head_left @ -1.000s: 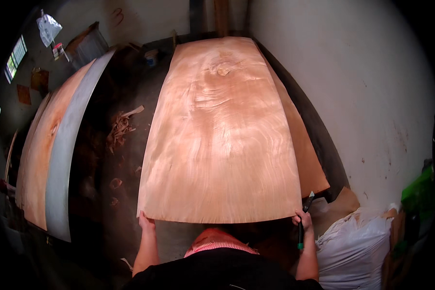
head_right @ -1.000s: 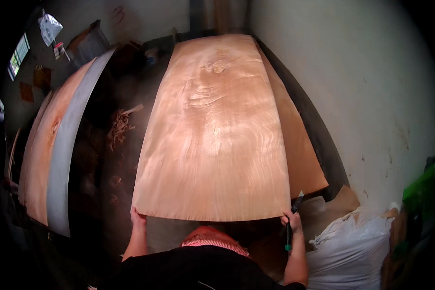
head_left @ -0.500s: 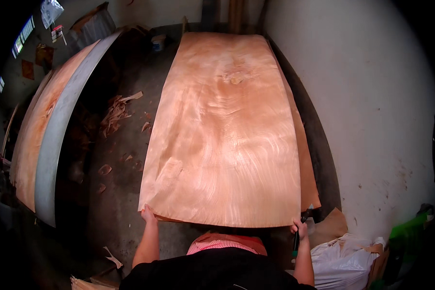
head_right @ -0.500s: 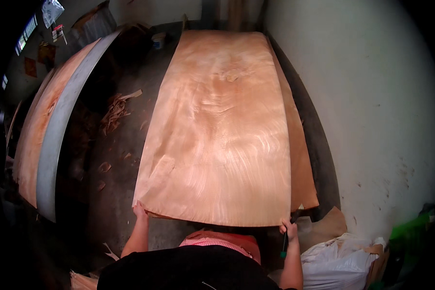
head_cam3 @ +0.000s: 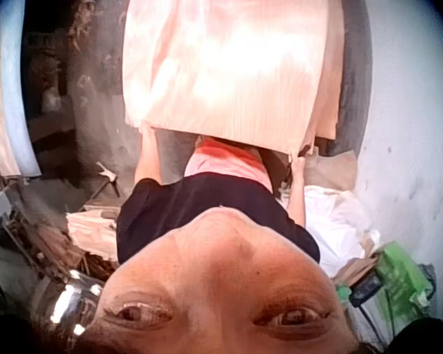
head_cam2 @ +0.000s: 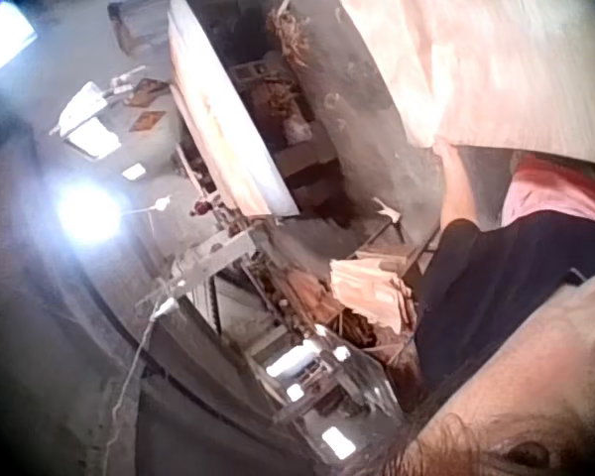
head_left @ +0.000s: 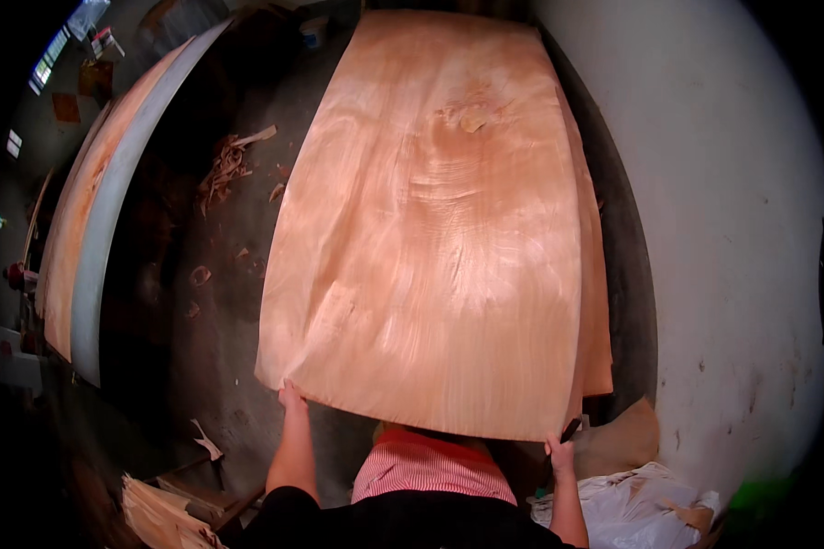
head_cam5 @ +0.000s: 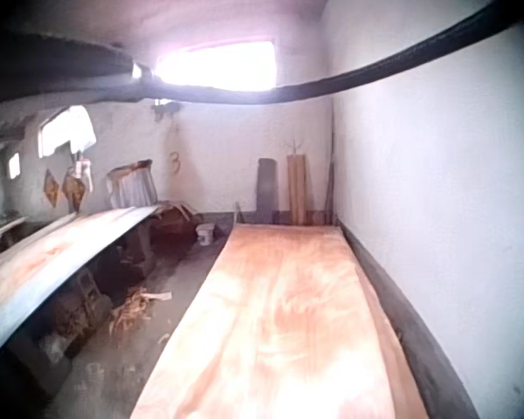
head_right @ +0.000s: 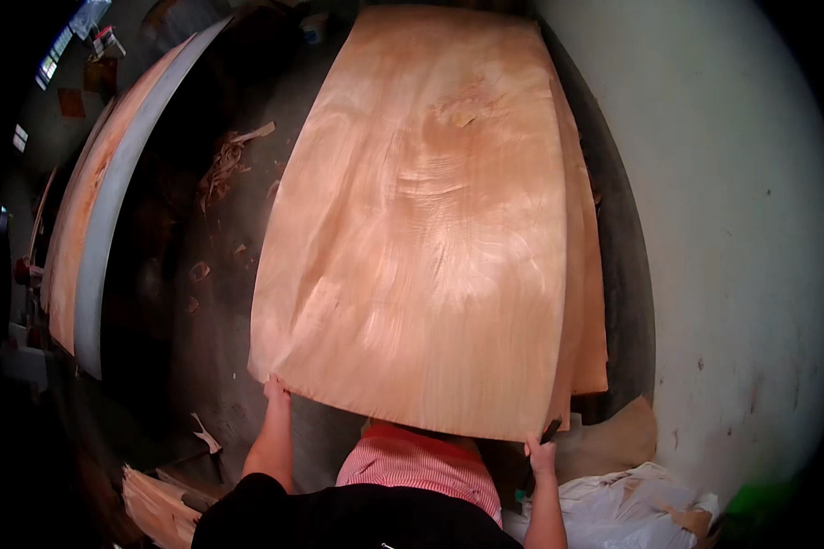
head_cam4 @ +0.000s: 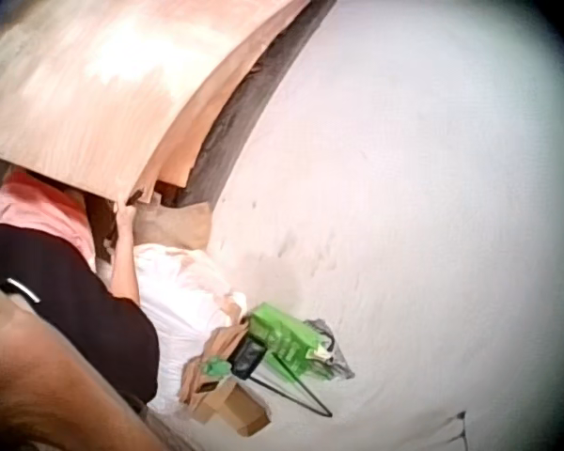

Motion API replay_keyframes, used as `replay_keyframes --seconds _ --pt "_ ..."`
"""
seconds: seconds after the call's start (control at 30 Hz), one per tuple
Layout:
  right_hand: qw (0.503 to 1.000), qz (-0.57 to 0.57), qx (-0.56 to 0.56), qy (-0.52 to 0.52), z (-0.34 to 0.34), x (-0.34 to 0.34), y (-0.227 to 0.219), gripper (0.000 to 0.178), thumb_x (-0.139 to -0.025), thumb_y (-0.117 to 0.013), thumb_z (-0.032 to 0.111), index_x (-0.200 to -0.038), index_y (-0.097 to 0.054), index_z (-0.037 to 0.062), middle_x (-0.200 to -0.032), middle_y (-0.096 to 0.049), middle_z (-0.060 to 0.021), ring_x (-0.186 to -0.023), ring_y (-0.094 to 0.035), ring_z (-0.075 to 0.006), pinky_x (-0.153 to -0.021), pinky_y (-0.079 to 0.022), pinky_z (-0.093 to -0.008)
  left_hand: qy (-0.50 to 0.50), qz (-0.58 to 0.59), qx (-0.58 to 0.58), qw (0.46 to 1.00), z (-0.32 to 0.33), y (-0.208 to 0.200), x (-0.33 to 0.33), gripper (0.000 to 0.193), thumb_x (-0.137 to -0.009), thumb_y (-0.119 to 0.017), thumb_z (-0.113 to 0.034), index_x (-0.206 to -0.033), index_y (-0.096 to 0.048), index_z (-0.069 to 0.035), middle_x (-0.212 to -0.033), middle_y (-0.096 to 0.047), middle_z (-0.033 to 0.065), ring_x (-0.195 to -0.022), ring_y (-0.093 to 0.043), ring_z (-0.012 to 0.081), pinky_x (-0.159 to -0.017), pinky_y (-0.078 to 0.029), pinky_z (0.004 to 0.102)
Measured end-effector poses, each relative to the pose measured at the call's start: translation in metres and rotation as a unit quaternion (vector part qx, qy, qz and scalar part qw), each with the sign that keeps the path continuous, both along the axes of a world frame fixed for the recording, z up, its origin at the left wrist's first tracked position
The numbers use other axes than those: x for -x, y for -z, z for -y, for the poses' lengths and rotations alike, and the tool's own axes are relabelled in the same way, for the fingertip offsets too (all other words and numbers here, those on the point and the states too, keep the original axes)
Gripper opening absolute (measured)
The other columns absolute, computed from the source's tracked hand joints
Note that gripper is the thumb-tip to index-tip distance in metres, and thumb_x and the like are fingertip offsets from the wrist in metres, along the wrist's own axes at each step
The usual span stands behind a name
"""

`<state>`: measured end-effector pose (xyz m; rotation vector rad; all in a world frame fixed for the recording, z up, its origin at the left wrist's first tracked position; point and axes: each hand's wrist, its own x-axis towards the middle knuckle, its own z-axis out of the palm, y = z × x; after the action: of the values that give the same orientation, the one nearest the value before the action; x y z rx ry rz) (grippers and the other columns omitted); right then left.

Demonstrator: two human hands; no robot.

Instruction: The person applies a liquid substance from a metal container onto a large wooden board using a yellow brush. They then place a thin veneer sheet onto the treated area and smooth it down with a tool. The person repeats this process on different sections of the board, occasionally lifting and repositioning the veneer.

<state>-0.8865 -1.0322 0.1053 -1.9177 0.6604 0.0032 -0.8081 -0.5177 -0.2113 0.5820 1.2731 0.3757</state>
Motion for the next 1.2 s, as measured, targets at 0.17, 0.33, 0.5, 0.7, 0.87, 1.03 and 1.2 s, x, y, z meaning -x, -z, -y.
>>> replay_keyframes --seconds 0.17,0.33,0.5,0.7,0.87,1.03,1.2 --pt "0.998 0.018 0.052 0.001 -0.006 -0.015 -0.005 0.016 -0.073 -0.053 0.008 -0.061 -0.044 0.0054 -0.046 -0.043 0.0005 -0.036 -0.040 -0.0085 -0.035 -0.031 -0.0218 0.036 -0.045 -0.019 0.998 0.011 0.001 -0.010 0.018 -0.082 -0.051 -0.021 -0.081 -0.046 -0.004 -0.074 -0.053 0.0041 -0.063 -0.053 0.0151 -0.051 -0.045 0.0287" --pt "0.994 0.005 0.111 -0.001 -0.001 -0.021 0.007 0.013 -0.073 -0.055 0.007 -0.078 -0.045 0.0015 -0.052 -0.044 -0.0003 -0.036 -0.040 -0.0080 -0.033 -0.031 -0.0206 0.083 -0.027 0.018 0.996 0.030 -0.005 -0.007 0.019 -0.081 -0.052 -0.021 -0.072 -0.044 -0.007 -0.062 -0.048 0.0017 -0.047 -0.045 0.0114 -0.038 -0.034 0.0243" --pt "0.976 -0.027 0.217 0.017 0.057 -0.023 0.051 0.023 -0.073 -0.057 0.012 -0.090 -0.046 -0.0002 -0.055 -0.046 -0.0015 -0.037 -0.040 -0.0087 -0.034 -0.034 -0.0223 0.153 -0.073 0.072 0.983 0.071 0.004 0.004 0.018 -0.080 -0.053 -0.018 -0.068 -0.043 -0.009 -0.054 -0.044 -0.0006 -0.040 -0.038 0.0092 -0.035 -0.030 0.0227" --pt "0.896 -0.050 0.433 -0.088 0.105 -0.021 0.080 0.044 -0.072 -0.059 0.020 -0.105 -0.044 -0.0048 -0.055 -0.049 -0.0055 -0.040 -0.046 -0.0123 -0.037 -0.038 -0.0253 -0.091 -0.006 0.171 0.981 0.085 0.038 0.020 0.021 -0.077 -0.058 -0.023 -0.063 -0.047 -0.011 -0.050 -0.043 -0.0021 -0.036 -0.034 0.0078 -0.031 -0.024 0.0223" --pt "0.881 -0.195 0.424 -0.077 0.054 -0.020 0.070 0.049 -0.073 -0.057 0.024 -0.109 -0.042 -0.0061 -0.055 -0.054 -0.0120 -0.043 -0.052 -0.0181 -0.041 -0.041 -0.0283 -0.210 -0.029 0.202 0.956 0.032 0.053 0.050 0.022 -0.075 -0.061 -0.022 -0.083 -0.051 -0.004 -0.073 -0.054 0.0058 -0.068 -0.055 0.0198 -0.062 -0.048 0.0346" --pt "0.860 -0.204 0.456 -0.102 -0.013 -0.010 0.075 0.053 -0.074 -0.056 0.025 -0.112 -0.039 -0.0080 -0.057 -0.055 -0.0140 -0.044 -0.054 -0.0201 -0.044 -0.043 -0.0302 -0.100 -0.084 0.164 0.978 -0.025 0.058 0.068 0.017 -0.078 -0.055 -0.016 -0.091 -0.051 -0.006 -0.080 -0.057 0.0053 -0.070 -0.056 0.0189 -0.064 -0.048 0.0330" --pt "0.847 -0.212 0.484 -0.062 -0.076 -0.011 0.089 0.046 -0.074 -0.054 0.029 -0.105 -0.046 -0.0050 -0.060 -0.056 -0.0135 -0.050 -0.055 -0.0215 -0.051 -0.044 -0.0315 -0.003 -0.124 0.162 0.979 -0.090 0.057 0.077 0.019 -0.079 -0.055 -0.019 -0.092 -0.049 -0.006 -0.076 -0.054 0.0034 -0.064 -0.054 0.0158 -0.060 -0.047 0.0294"
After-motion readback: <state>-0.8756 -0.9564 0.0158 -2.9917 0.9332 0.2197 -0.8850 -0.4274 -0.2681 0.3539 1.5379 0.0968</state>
